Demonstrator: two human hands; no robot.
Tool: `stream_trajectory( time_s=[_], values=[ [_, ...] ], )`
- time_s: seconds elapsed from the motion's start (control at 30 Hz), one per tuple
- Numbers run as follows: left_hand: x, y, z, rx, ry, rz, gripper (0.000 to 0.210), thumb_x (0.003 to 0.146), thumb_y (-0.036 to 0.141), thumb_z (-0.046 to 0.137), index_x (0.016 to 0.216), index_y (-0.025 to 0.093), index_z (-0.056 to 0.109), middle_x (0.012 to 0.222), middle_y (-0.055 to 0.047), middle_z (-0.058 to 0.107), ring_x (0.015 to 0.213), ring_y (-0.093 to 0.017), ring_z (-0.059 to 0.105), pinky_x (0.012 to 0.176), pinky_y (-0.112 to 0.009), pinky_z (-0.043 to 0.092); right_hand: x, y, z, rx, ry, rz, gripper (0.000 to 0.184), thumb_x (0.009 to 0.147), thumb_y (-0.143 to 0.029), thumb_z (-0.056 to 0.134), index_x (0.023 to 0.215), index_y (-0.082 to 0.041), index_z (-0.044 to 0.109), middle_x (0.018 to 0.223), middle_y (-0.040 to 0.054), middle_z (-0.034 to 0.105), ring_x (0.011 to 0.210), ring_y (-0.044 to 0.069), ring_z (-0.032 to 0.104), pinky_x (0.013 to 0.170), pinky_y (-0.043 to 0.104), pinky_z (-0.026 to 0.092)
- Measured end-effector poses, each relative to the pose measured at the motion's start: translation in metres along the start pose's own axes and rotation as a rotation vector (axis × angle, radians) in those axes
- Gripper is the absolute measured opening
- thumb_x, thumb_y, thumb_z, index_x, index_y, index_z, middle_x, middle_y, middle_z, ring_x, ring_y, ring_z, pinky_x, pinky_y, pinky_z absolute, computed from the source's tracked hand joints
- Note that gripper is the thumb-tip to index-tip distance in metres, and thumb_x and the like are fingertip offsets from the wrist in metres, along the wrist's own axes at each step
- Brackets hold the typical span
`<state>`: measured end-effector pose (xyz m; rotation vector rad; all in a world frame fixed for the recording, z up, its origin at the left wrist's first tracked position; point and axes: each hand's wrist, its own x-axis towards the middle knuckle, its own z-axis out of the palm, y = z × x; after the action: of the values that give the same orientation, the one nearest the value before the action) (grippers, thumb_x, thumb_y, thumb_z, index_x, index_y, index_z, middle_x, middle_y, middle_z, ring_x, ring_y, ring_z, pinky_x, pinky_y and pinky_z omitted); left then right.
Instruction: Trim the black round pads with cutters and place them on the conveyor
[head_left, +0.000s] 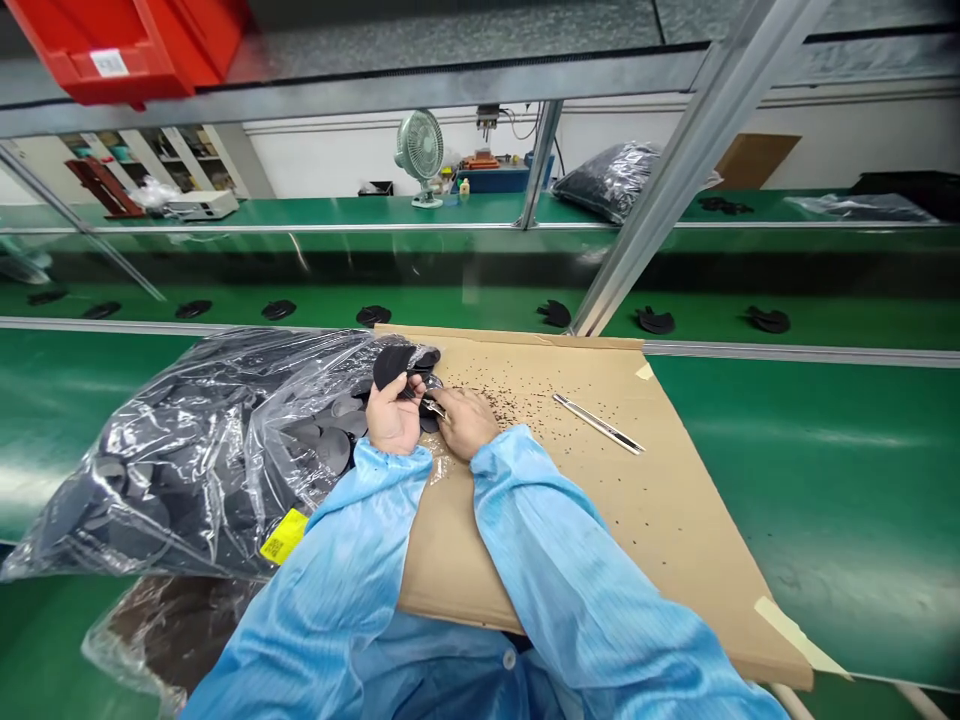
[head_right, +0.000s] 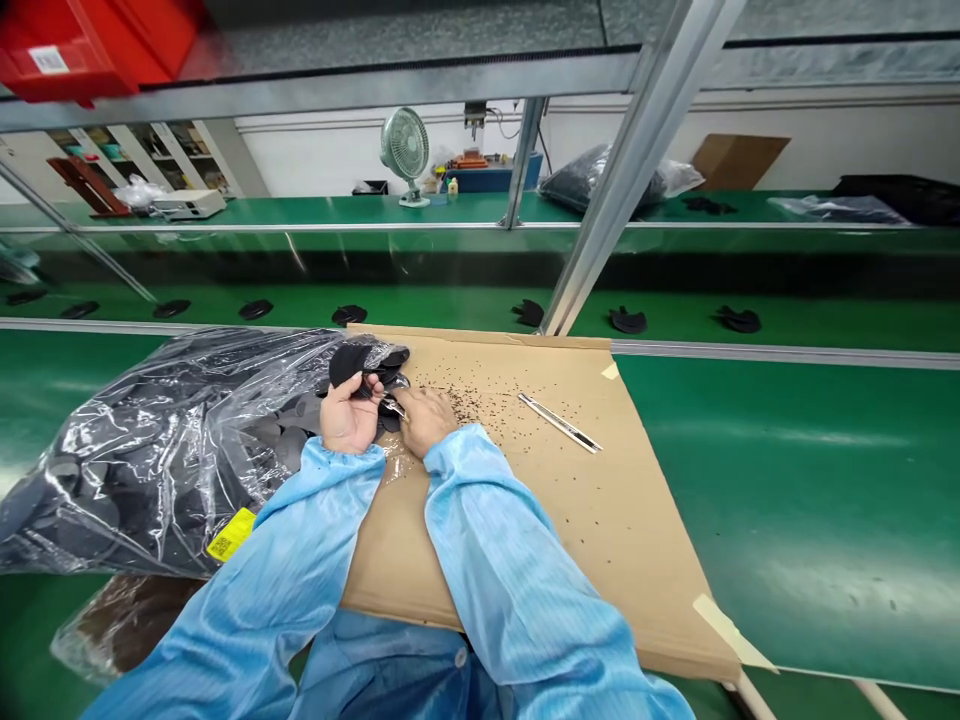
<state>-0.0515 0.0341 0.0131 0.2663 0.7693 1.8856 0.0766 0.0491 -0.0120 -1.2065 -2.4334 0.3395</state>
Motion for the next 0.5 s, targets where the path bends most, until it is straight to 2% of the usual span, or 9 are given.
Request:
stream_trajectory(
  time_s=[0.1,0.23,0.33,0.4,0.5],
  values=[
    [-0.002,-0.001,0.001,0.033,0.029,0.013,0.020,0.068,0.018,0.070,0.080,0.018,0.054,0.067,0.003,0.059,0.059,-0.011,0.061,0.059,-0.024,0.047,-0.001,0.005,0.003,0.068,0.091,0.040,0.040,0.078,-0.014,0.048,0.116,-0.020,0.060,0.110,0.0078,0.065,0.101,0.025,0.055,0.092,0.038,0.040],
    [-0.006,-0.005,0.002,0.142,0.017,0.002,0.022,0.071,0.024,0.070,0.083,0.018,0.052,0.068,0.002,0.062,0.055,-0.012,0.061,0.052,-0.023,0.046,-0.009,0.021,0.005,0.325,0.393,0.219,0.031,0.080,-0.019,0.046,0.107,-0.018,0.061,0.104,0.0079,0.066,0.098,0.022,0.059,0.090,0.034,0.045],
    [-0.008,-0.010,0.001,0.271,-0.030,-0.101,0.023,0.073,0.027,0.070,0.086,0.017,0.053,0.069,-0.001,0.064,0.053,-0.012,0.061,0.048,-0.022,0.046,-0.014,0.027,-0.001,0.515,0.609,0.333,0.029,0.075,-0.019,0.048,0.102,-0.018,0.059,0.096,0.0072,0.068,0.091,0.020,0.062,0.087,0.033,0.047],
    [-0.010,-0.014,0.001,0.347,-0.061,-0.189,0.024,0.075,0.030,0.068,0.087,0.016,0.053,0.068,-0.002,0.065,0.052,-0.013,0.061,0.047,-0.022,0.047,-0.016,0.027,-0.007,0.581,0.729,0.322,0.028,0.070,-0.017,0.049,0.097,-0.018,0.059,0.091,0.0057,0.068,0.087,0.020,0.063,0.085,0.033,0.049],
    [-0.014,-0.020,0.000,0.433,-0.139,-0.310,0.029,0.078,0.037,0.066,0.091,0.014,0.055,0.068,-0.003,0.064,0.051,-0.013,0.061,0.046,-0.022,0.049,-0.020,0.020,-0.014,0.587,0.836,0.214,0.028,0.066,-0.012,0.049,0.091,-0.020,0.060,0.087,0.0039,0.066,0.083,0.019,0.062,0.082,0.032,0.050]
  ],
)
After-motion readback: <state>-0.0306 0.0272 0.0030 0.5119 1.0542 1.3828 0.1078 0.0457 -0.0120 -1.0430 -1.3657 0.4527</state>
